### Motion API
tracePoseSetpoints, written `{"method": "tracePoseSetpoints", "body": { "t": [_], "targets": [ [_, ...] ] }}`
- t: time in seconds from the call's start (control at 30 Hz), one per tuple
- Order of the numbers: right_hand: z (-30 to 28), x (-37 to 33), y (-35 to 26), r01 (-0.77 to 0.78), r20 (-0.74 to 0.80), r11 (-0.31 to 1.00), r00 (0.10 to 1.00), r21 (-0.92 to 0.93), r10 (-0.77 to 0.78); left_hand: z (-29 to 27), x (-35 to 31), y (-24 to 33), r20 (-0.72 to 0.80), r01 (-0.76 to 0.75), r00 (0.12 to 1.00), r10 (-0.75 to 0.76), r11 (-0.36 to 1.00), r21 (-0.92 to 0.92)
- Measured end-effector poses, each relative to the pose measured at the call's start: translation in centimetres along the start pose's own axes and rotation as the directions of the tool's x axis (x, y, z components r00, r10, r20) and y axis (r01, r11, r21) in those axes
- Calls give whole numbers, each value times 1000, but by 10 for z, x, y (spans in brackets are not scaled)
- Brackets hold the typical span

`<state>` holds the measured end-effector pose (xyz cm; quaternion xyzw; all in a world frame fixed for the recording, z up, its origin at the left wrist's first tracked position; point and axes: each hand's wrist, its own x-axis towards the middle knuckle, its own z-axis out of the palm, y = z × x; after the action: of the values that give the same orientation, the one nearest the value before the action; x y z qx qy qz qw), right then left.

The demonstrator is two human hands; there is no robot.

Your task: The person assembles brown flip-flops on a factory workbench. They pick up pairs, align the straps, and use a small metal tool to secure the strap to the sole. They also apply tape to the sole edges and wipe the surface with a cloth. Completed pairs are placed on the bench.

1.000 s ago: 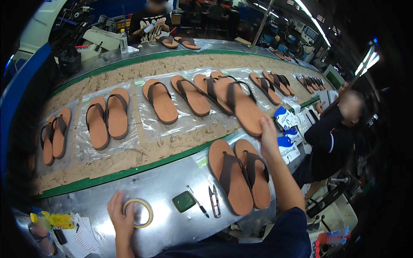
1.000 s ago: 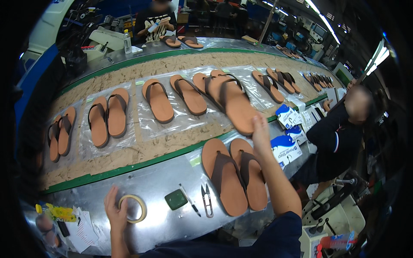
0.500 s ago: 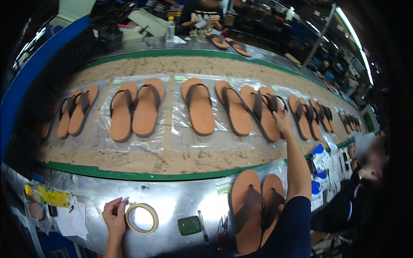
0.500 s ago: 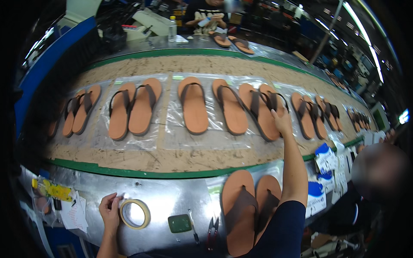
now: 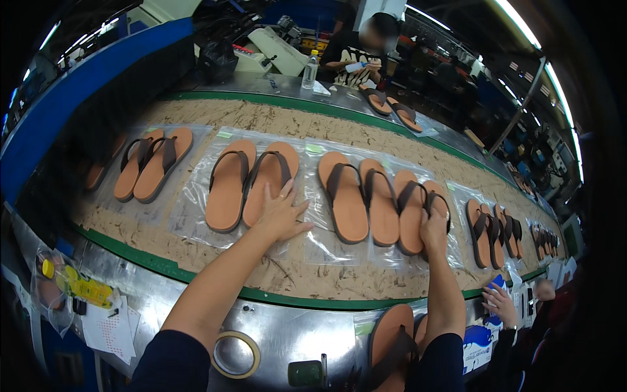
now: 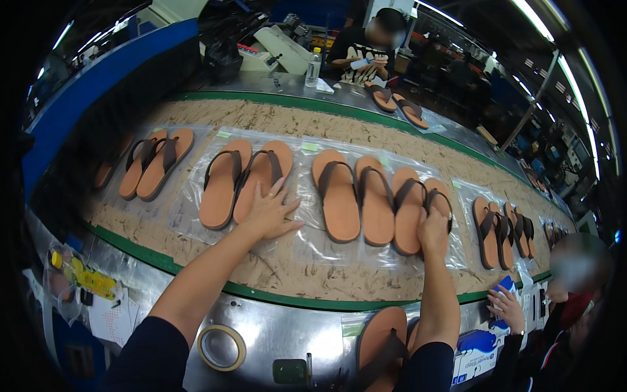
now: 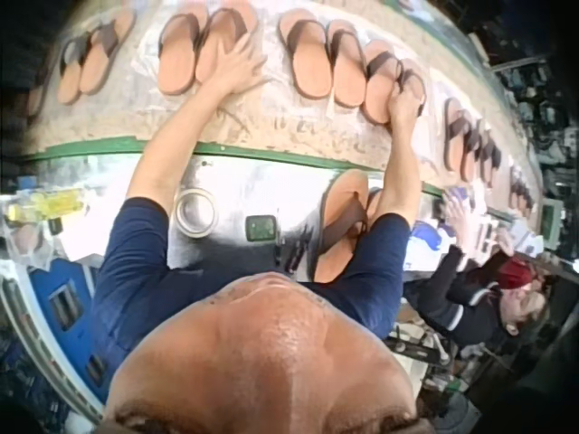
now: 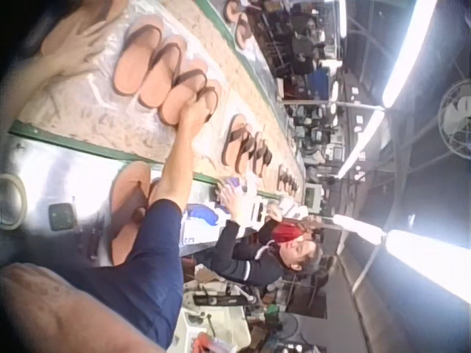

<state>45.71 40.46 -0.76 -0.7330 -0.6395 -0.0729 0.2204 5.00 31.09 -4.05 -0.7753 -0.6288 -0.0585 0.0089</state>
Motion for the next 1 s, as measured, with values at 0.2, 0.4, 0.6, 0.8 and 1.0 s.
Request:
{"method": "tracePoseSetpoints", "body": {
  "t": [0.2, 0.4, 0.6, 0.8, 1.0],
  "targets": [
    [18, -24, -60, 358, -21, 925, 933, 129, -359, -11, -48, -44, 39, 146, 989, -144, 988, -59],
    [25, -68, -156, 472, -34, 837, 875, 275, -483, -31, -118, -140, -6, 141, 990, -142, 987, -73],
    [37, -113, -237, 476, 2, 782, 854, 403, -521, -47, -179, -217, 31, 216, 976, -214, 971, -103],
    [53, -155, -296, 475, -133, 728, 869, 494, -477, -32, -218, -281, -122, 333, 920, -373, 906, -262],
    [59, -154, -280, 475, -231, 719, 879, 508, -418, -59, -267, -128, -159, 175, 918, -363, 730, -660]
  ]
}}
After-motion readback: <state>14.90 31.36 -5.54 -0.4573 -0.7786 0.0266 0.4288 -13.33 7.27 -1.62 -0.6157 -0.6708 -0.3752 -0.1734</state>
